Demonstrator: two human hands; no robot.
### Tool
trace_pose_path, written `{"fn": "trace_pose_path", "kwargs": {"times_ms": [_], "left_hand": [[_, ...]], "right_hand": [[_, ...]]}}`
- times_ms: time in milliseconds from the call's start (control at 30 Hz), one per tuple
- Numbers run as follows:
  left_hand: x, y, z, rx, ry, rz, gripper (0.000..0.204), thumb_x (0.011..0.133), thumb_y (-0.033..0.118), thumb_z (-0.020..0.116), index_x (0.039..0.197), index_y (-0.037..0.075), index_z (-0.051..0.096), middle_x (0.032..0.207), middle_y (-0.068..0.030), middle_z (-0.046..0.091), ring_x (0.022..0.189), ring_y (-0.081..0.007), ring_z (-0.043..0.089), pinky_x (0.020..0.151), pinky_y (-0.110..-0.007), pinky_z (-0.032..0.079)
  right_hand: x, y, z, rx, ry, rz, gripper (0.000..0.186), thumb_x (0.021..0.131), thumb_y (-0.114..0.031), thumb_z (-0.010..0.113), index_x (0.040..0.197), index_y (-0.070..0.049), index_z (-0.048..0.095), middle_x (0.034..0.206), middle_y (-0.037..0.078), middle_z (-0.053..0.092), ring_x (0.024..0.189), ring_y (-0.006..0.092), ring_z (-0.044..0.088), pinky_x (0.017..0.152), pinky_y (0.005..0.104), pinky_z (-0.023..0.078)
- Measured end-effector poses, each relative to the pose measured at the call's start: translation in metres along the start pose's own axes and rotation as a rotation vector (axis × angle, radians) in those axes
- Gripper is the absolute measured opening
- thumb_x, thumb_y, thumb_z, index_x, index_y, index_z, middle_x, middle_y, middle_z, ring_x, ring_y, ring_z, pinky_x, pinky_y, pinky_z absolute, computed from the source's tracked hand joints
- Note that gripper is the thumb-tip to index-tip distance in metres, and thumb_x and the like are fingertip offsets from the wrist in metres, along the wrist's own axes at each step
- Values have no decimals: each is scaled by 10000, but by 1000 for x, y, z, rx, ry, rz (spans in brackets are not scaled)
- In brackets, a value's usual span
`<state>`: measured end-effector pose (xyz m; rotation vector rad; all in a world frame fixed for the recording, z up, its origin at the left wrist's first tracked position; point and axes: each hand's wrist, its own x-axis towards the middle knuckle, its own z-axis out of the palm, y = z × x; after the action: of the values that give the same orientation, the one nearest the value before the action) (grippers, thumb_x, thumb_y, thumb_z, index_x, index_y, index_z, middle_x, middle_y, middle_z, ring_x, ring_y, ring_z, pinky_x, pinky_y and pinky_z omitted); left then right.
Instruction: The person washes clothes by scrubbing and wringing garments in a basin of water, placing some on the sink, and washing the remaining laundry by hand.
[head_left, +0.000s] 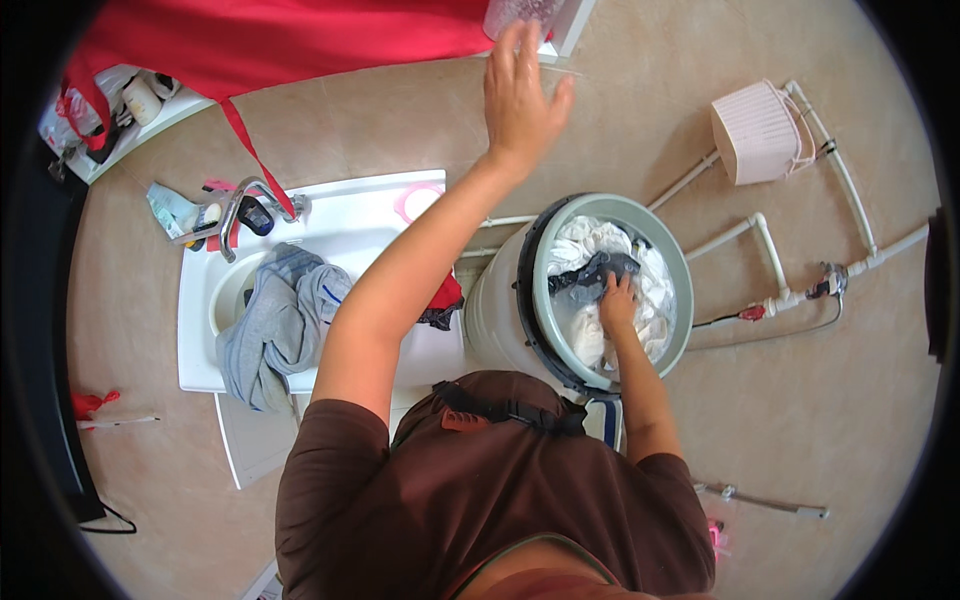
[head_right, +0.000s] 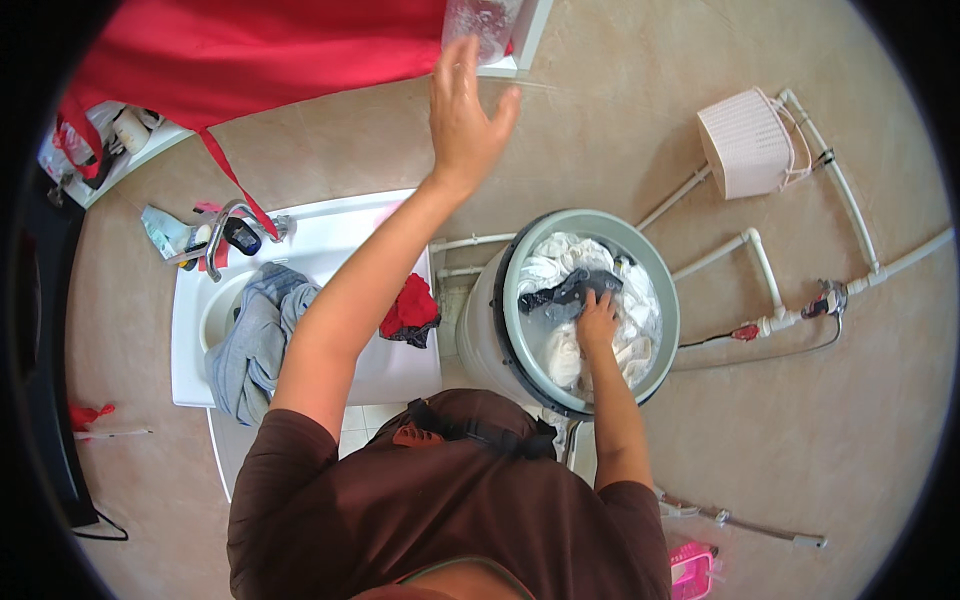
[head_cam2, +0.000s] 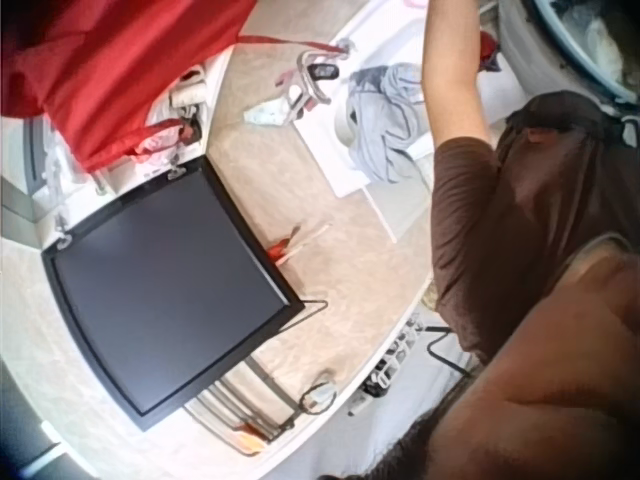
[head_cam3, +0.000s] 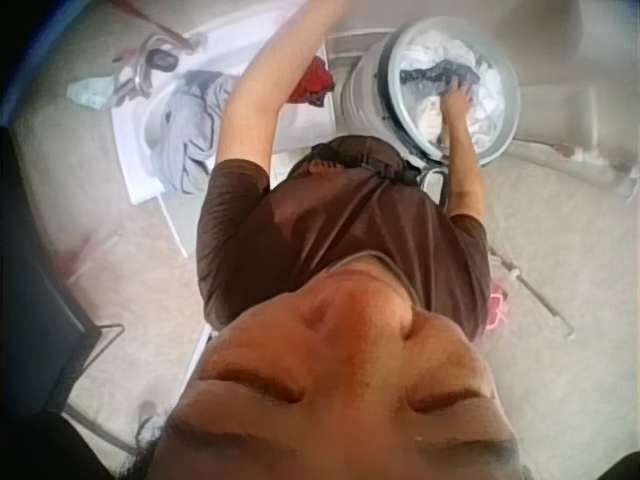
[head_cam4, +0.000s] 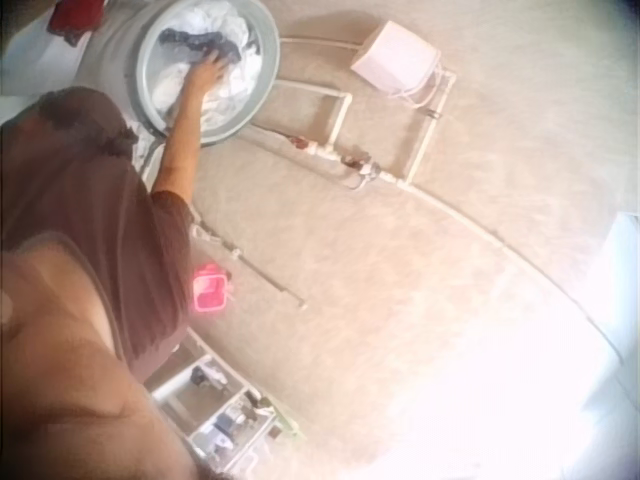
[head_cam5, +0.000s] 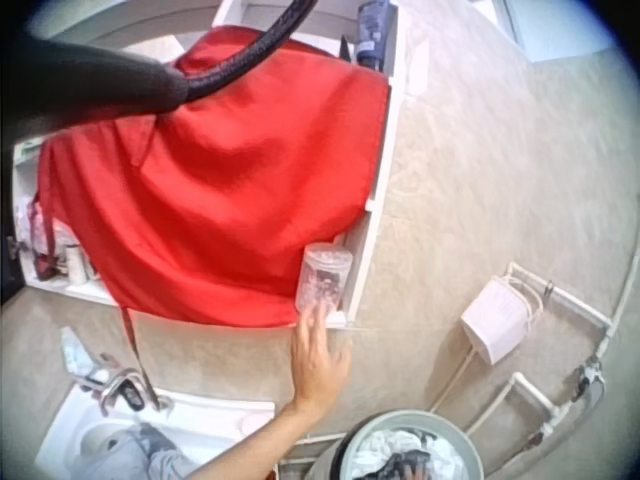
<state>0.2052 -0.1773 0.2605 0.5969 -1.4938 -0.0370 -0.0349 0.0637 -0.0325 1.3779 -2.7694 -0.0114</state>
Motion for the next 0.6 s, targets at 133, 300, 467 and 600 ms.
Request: {"fn": "trace_pose_path", "kwargs": {"times_ms": [133,300,467,600], "left_hand": [[-71,15,6,-190,-343,65,472,778,186,673,1196,-1,556,1204,-179,526,1143,-358,482,977,-438,385],[-171,13,24,-332,-929,-2,454,764,201,685,1161,8,581,1132,-173,568,1125,-334,501,971,-418,395],[-229,19,53,-222,-1277,-32,686,764,286,718,1332,30,432,1192,-184,552,1177,-324,480,989,-392,395],[-248,27,76,-248,-1383,-67,781,749,333,727,1366,7,374,1284,-228,497,1224,-364,449,1020,-404,374]], "right_hand": [[15,22,-1,458,154,-99,295,840,-147,576,1129,-89,590,1221,189,544,1108,351,528,905,441,434],[30,32,-35,1146,215,269,306,903,-239,558,1046,27,609,965,172,649,894,250,599,817,324,448],[26,19,-125,1702,249,225,245,930,-222,543,1042,-15,610,950,59,628,907,138,561,817,276,429],[11,-2,-172,1924,232,139,220,940,-197,535,1068,-30,598,935,12,622,896,108,556,825,250,424]]}}
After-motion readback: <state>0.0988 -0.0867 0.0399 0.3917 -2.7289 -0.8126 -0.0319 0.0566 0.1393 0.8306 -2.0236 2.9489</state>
